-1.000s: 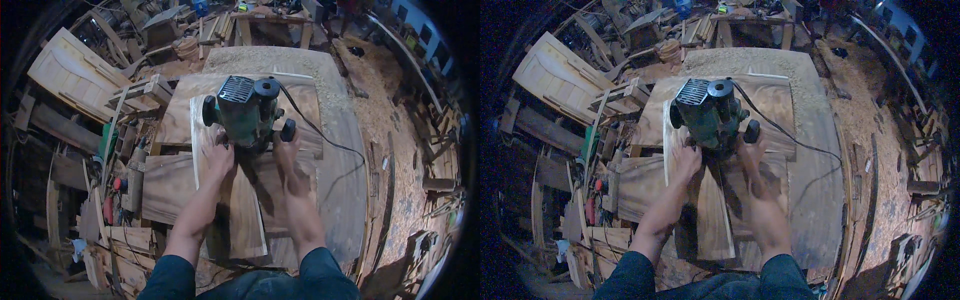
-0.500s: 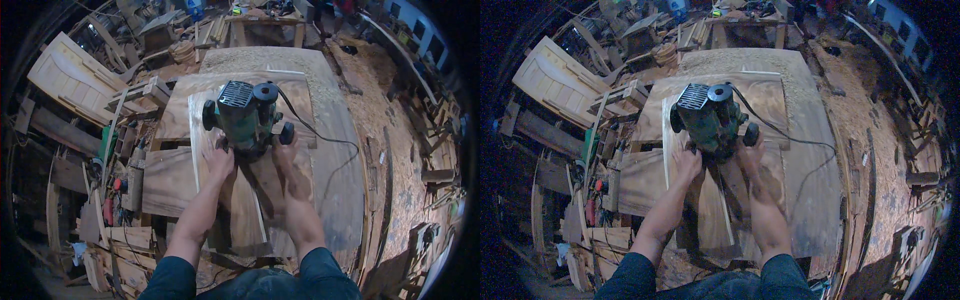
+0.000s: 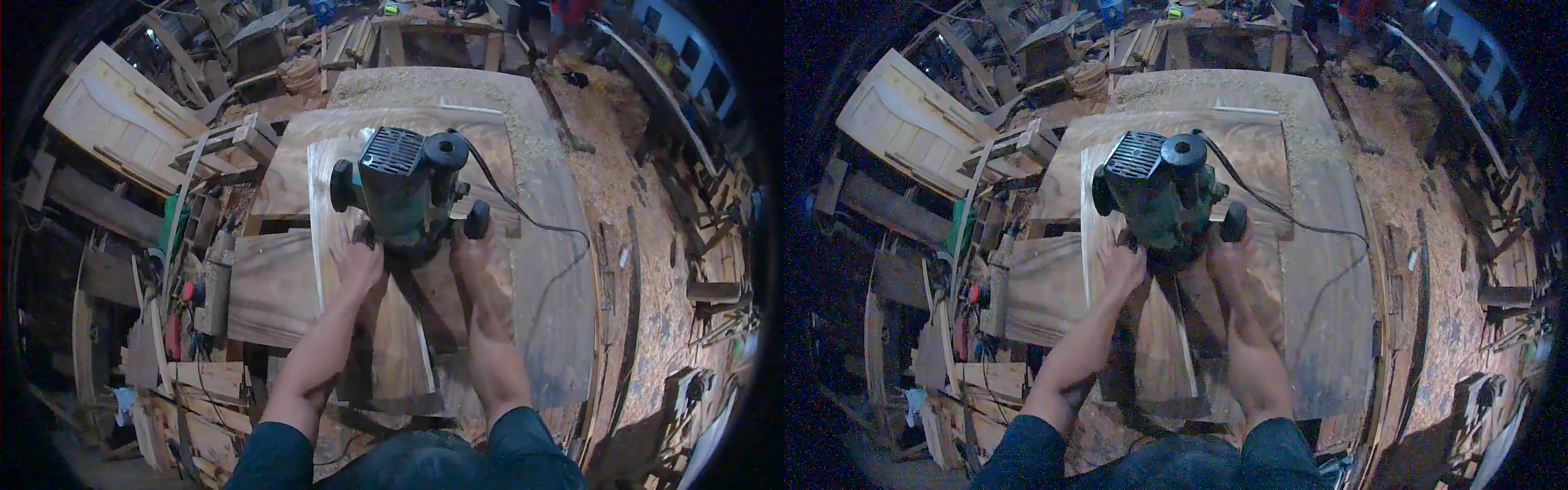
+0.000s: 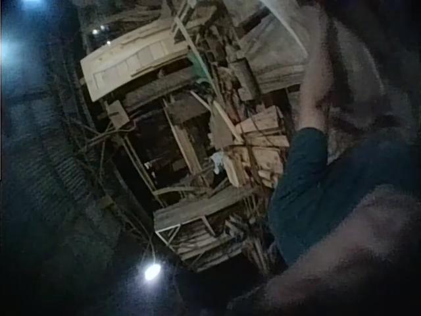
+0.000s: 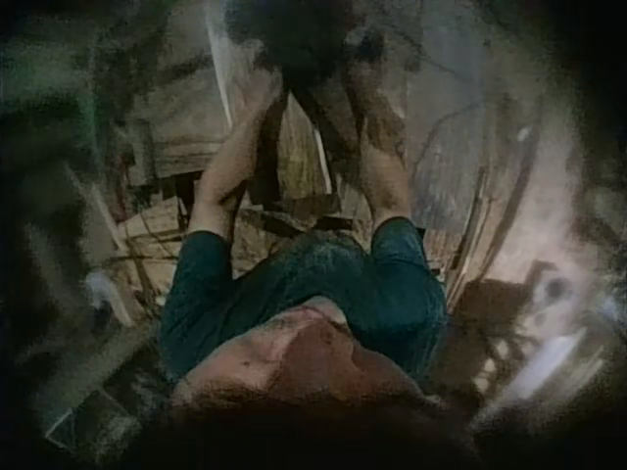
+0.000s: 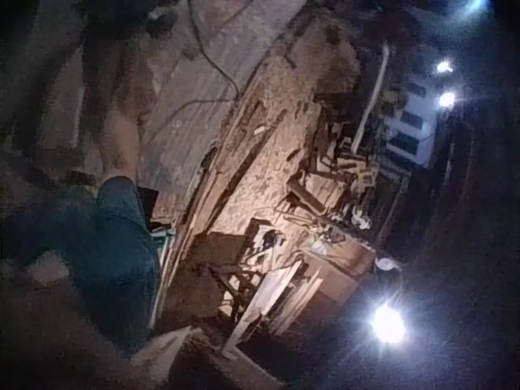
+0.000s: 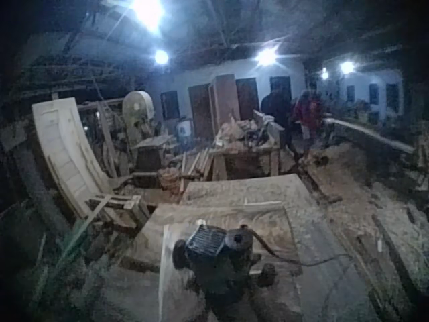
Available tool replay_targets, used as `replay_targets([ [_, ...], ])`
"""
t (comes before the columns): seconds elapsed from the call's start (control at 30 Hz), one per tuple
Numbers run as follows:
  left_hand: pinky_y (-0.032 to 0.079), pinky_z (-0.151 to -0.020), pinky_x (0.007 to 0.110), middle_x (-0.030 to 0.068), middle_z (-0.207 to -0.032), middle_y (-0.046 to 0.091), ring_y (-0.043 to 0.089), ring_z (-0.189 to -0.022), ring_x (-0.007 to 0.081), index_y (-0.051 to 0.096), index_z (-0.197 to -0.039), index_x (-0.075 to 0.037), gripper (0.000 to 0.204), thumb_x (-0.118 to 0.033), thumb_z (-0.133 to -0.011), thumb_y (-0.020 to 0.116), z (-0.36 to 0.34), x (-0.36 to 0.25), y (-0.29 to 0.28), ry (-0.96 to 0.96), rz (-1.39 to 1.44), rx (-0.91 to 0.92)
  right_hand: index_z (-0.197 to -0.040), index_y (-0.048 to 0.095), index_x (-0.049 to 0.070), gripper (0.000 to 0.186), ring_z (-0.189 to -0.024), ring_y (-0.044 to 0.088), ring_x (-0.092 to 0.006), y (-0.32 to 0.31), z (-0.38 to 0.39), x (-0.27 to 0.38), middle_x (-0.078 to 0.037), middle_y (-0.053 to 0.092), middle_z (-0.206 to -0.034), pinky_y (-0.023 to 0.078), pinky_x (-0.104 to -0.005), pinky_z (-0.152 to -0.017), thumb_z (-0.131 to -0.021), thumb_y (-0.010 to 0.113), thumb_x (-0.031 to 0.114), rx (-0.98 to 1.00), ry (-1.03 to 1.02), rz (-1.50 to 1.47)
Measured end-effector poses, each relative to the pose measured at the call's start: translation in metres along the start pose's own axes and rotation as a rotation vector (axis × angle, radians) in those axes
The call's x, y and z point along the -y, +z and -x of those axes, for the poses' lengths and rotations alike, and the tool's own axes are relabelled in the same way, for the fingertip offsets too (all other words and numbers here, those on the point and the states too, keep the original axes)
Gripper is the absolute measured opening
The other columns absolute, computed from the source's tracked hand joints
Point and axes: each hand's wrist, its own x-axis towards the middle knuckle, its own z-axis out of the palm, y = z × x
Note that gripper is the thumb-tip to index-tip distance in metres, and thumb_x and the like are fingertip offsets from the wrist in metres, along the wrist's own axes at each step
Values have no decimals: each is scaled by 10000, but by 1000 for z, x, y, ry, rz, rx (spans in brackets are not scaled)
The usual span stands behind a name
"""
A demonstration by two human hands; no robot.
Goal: The person uses a power router to carve a groove into a piece of wood, periodically stopping to clear wood chips and check the alignment of the cut.
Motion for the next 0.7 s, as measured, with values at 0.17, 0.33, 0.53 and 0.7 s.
replay_targets([
  [0.17,67,-1122,677,105,-1501,406,118,-1476,346,463,-1428,-152,518,-421,-995,372,-21,-3,1,2,19,10,-1366,399,-77,805,-1018,568,-259,10,-23,2,-184,555,-1115,469,-372,-891,-799,749,375,167,42,-129],
  [0.33,58,-1111,689,144,-1459,447,141,-1467,365,506,-1392,-127,525,-444,-999,362,-57,6,5,-57,14,-4,-1336,412,-73,709,-944,570,-244,30,-38,37,-171,551,-1070,468,-370,-861,-830,737,302,199,-14,-125],
  [0.53,88,-1110,691,51,-1537,357,177,-1453,380,425,-1452,-164,543,-441,-987,381,-108,3,5,-85,-21,-34,-1232,481,-53,582,-923,572,-231,80,-85,25,-139,588,-1028,468,-368,-825,-821,751,257,239,-44,-245],
  [0.7,76,-1083,729,94,-1522,375,183,-1447,406,441,-1437,-152,527,-432,-1000,348,-150,-2,-10,-71,-88,44,-1167,533,-38,472,-850,590,-213,116,-118,32,-128,618,-959,476,-341,-787,-813,738,197,185,-253,-281],
])
